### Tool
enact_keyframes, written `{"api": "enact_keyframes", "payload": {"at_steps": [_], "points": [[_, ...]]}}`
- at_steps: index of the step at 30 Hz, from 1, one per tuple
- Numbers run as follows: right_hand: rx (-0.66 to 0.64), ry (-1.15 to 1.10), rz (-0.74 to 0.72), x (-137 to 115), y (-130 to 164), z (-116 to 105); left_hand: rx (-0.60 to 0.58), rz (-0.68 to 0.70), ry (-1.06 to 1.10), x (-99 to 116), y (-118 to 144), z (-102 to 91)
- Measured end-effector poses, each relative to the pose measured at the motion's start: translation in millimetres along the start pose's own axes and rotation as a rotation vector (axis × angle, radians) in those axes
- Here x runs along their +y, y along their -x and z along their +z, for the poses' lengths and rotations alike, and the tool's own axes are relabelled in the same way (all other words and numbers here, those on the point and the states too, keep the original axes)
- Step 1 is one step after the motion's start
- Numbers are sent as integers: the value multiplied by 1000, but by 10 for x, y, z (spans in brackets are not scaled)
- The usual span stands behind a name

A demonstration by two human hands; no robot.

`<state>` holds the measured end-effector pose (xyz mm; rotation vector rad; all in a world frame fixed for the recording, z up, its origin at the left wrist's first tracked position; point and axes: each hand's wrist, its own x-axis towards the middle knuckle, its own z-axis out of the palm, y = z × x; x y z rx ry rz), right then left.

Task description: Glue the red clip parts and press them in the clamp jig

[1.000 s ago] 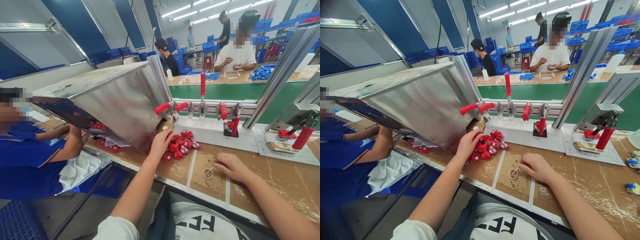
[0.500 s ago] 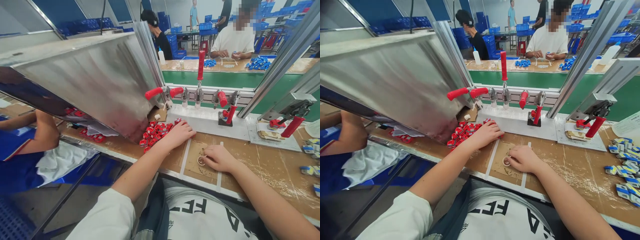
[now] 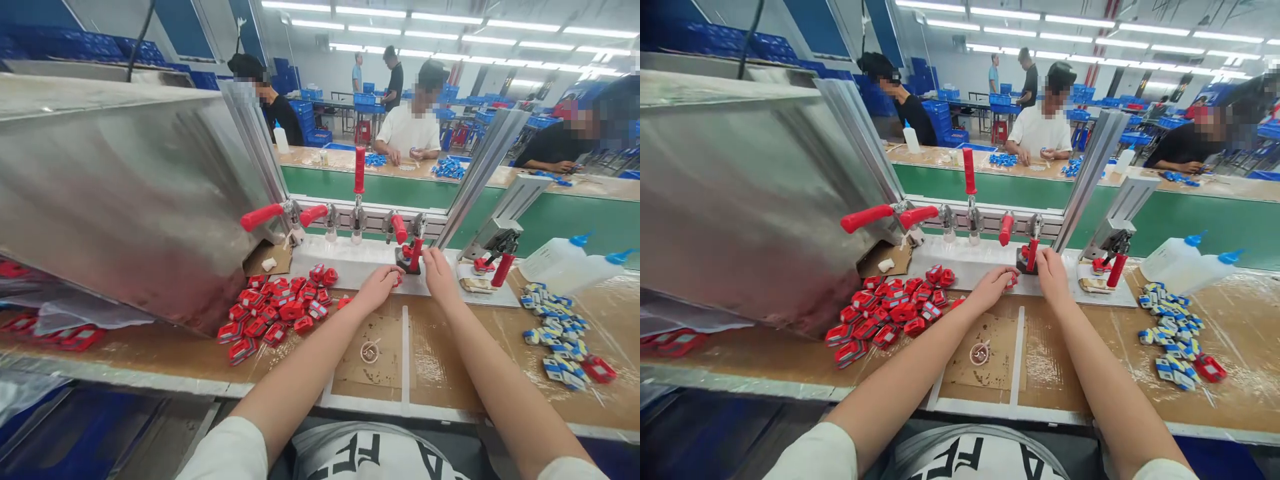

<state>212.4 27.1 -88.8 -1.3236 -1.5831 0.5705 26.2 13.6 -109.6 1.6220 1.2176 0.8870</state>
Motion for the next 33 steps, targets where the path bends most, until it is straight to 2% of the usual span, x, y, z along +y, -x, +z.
{"api": "enact_keyframes", "payload": {"at_steps": [2,6,8,10,13,15,16,18,19,20,21,22,24,26,30,33], "points": [[-70,-26,34,-59,-56,6,-50,11,-29,60,-158,12],[86,-225,23,-304,1,-176,-102,2,-82,187,-470,107],[104,-405,23,-474,-4,-316,-65,-4,-102,228,-620,156],[35,-568,36,-628,-36,-417,6,-13,-132,248,-723,157],[2,-590,22,-702,-19,-475,86,-21,-177,255,-692,53],[125,-459,-25,-580,79,-515,78,-4,-200,258,-520,-53],[241,-377,-49,-464,145,-557,55,18,-211,261,-399,-105],[552,-209,-66,-154,272,-700,1,61,-231,268,-139,-187],[715,-133,-49,19,323,-799,-41,90,-247,276,-22,-210],[819,-77,-11,185,361,-908,-81,99,-254,291,71,-213],[834,-45,46,330,386,-1020,-143,98,-252,316,134,-194],[793,-28,106,440,400,-1130,-223,101,-248,353,161,-150],[623,-38,188,529,398,-1324,-375,124,-267,462,105,17],[516,-157,162,432,369,-1482,-465,160,-361,608,-75,273],[450,-559,-105,-81,223,-1760,-482,196,-543,923,-594,901],[387,-576,-216,-382,64,-1939,-446,264,-582,1132,-880,1319]]}}
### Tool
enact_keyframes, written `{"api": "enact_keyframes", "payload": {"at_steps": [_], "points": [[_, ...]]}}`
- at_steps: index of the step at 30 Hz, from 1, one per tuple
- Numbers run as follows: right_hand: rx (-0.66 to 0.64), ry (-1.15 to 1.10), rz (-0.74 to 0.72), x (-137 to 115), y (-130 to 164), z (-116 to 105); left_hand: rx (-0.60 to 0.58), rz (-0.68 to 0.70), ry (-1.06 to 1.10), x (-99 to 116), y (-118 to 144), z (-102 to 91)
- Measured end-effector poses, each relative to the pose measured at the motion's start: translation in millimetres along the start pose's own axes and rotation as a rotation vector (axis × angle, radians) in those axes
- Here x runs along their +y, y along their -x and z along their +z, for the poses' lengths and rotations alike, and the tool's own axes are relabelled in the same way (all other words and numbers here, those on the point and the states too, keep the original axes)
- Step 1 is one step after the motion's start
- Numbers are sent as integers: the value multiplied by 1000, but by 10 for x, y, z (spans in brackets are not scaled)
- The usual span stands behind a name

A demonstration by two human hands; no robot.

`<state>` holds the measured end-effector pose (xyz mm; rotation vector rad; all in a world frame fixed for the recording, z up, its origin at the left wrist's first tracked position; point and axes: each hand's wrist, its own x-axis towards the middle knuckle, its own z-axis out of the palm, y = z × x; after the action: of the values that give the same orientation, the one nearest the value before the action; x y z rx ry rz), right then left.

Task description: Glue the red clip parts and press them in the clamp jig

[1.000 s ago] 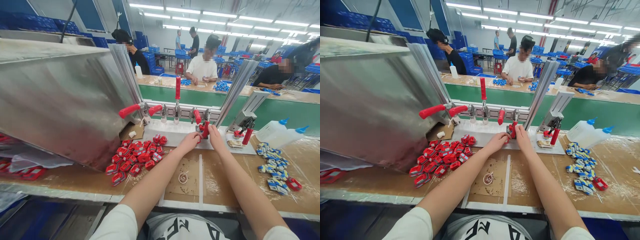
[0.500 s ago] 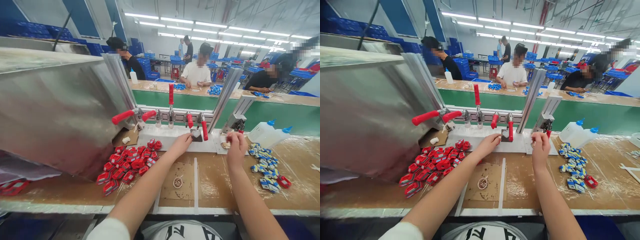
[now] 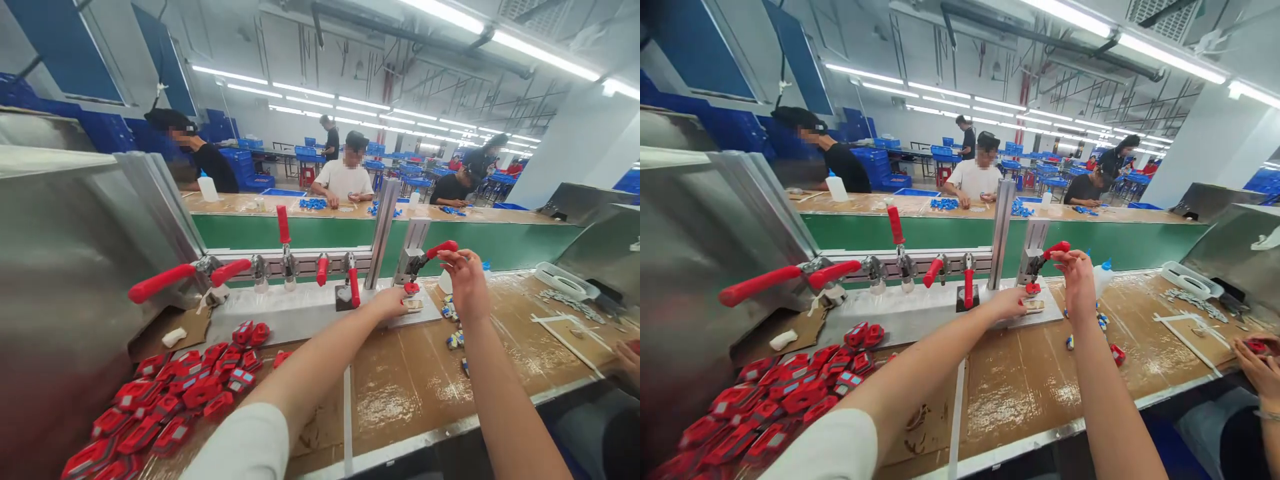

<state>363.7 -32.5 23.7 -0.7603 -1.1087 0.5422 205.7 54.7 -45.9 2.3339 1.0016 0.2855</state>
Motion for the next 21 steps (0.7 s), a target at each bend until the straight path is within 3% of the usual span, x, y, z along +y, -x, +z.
{"api": "enact_keyframes", "payload": {"at_steps": [3,6,10,13,16,18,21], "points": [[-82,67,15,-67,-104,-75,43,31,-41,190,-172,64],[-100,178,45,44,46,-305,47,54,-58,180,20,54],[-182,316,120,330,562,-566,80,36,112,-233,749,-45],[-176,257,118,468,802,-522,186,-83,313,-652,1417,-47],[-36,168,15,444,523,-273,339,-187,380,-972,1924,66],[0,124,-56,376,78,-65,440,-189,380,-1114,2116,142],[-44,63,4,307,-573,183,512,-143,341,-1243,2259,181]]}}
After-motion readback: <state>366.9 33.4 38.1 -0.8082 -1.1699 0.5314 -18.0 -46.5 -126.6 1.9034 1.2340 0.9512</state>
